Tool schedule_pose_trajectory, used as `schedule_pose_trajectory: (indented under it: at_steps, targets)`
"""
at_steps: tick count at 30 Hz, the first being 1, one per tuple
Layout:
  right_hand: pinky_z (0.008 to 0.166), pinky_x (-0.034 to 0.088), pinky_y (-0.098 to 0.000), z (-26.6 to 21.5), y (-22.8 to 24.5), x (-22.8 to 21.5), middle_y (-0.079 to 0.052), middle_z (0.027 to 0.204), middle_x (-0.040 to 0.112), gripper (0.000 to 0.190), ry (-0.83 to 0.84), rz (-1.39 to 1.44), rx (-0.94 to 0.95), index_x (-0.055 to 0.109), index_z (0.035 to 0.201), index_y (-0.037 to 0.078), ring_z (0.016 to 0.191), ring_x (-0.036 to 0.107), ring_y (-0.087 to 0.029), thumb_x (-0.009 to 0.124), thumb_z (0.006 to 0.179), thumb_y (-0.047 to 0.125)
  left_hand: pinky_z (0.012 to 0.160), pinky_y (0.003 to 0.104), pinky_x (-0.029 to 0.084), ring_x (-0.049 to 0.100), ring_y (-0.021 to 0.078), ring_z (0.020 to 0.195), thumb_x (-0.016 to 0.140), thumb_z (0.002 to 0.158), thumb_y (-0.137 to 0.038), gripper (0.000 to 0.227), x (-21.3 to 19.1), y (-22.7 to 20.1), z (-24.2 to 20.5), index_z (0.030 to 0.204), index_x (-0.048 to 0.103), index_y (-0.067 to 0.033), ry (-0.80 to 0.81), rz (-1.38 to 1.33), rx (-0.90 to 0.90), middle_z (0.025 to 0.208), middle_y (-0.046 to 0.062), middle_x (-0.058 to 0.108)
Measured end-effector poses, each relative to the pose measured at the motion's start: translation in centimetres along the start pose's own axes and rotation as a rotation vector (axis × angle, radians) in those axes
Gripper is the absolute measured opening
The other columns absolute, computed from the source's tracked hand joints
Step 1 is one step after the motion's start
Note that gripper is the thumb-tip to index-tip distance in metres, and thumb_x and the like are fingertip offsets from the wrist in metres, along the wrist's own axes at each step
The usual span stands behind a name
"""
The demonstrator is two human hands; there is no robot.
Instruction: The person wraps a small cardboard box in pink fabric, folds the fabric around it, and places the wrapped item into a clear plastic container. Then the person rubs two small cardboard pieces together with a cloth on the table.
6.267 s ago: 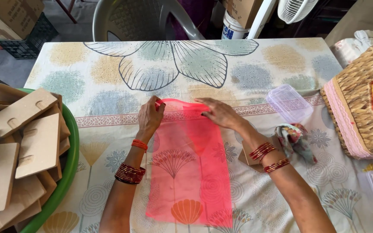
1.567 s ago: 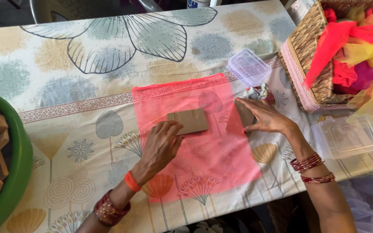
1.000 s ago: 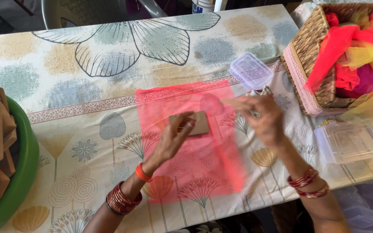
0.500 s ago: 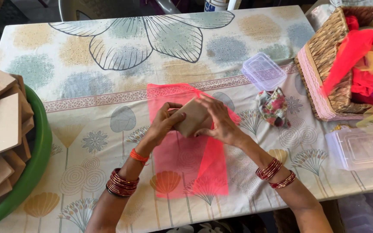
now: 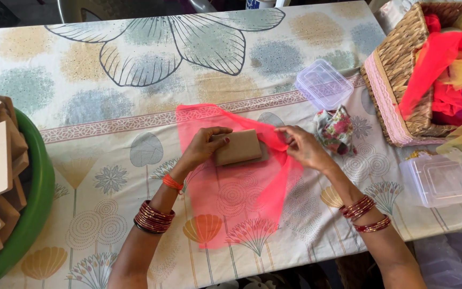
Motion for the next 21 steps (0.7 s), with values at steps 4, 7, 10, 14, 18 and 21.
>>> schedule_pose_trajectory:
  at_steps: [4,7,10,14,18,21]
  targets:
    - [0.083,0.062,-0.0333,0.4,-0.7,-2.2,-0.008,0.120,0.073,0.046,-0.176,-0.130,-0.025,0.066,0.131,0.013,0.092,0.071,-0.019,0.060,0.089,-0.003,0.093,0.036,0.053,0.064,0.0221,0.107,0.074,0.092,-0.022,0.039,0.8,-0.7,0.2,0.127,0.070,-0.0060,-0.105,0.431,0.119,0.118,0.009,0.071]
    - [0.090,0.057,-0.0391,-0.1,-0.4,-2.4,-0.010,0.118,0.073,0.039,-0.328,-0.257,-0.126,0.067,0.132,0.011,0.097,0.068,-0.023,0.063,0.093,0.003,0.099,0.045,0.047,0.055,0.0320,0.116,0.080,0.084,-0.031,0.052,1.6,-3.1,-1.0,0.130,0.068,-0.0093,-0.138,0.691,0.171,0.126,0.012,0.065]
    - [0.097,0.052,-0.0443,-1.4,4.3,-1.9,-0.016,0.118,0.071,0.042,-0.325,-0.308,-0.317,0.066,0.131,0.008,0.109,0.064,-0.029,0.073,0.091,0.016,0.103,0.050,0.040,0.047,0.0353,0.123,0.087,0.075,-0.040,0.074,2.4,-4.2,-1.8,0.137,0.061,-0.0101,-0.090,0.775,0.165,0.133,0.013,0.059]
    - [0.090,0.052,-0.0498,-1.0,7.4,-0.7,-0.018,0.117,0.072,0.062,-0.319,-0.490,-0.553,0.067,0.128,-0.001,0.105,0.066,-0.034,0.079,0.076,0.031,0.104,0.051,0.036,0.046,0.0354,0.125,0.092,0.063,-0.043,0.098,3.1,-5.1,-2.2,0.145,0.051,-0.0098,-0.031,0.838,0.177,0.135,0.014,0.056]
    - [0.080,0.064,-0.0320,3.2,-0.9,0.1,-0.005,0.107,0.077,0.016,-0.190,-0.195,-0.139,0.073,0.109,0.012,0.089,0.075,-0.019,0.068,0.099,0.024,0.103,0.051,0.037,0.048,0.0355,0.123,0.092,0.060,-0.041,0.101,3.4,-4.7,-1.9,0.146,0.051,-0.0083,-0.041,0.877,0.186,0.134,0.015,0.058]
    - [0.071,0.059,-0.0352,3.4,2.9,-2.1,-0.011,0.099,0.076,0.012,-0.359,-0.272,-0.232,0.072,0.103,0.004,0.080,0.073,-0.023,0.072,0.095,0.013,0.102,0.050,0.038,0.050,0.0350,0.120,0.090,0.063,-0.044,0.097,3.8,-5.6,-2.1,0.143,0.053,-0.0057,-0.058,0.878,0.196,0.131,0.015,0.060]
Point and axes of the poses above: each hand's wrist, its own z-axis towards the middle knuckle, its own x-axis out of the palm, y = z × x, the point moved 6 cm from there along z, towards the middle knuckle
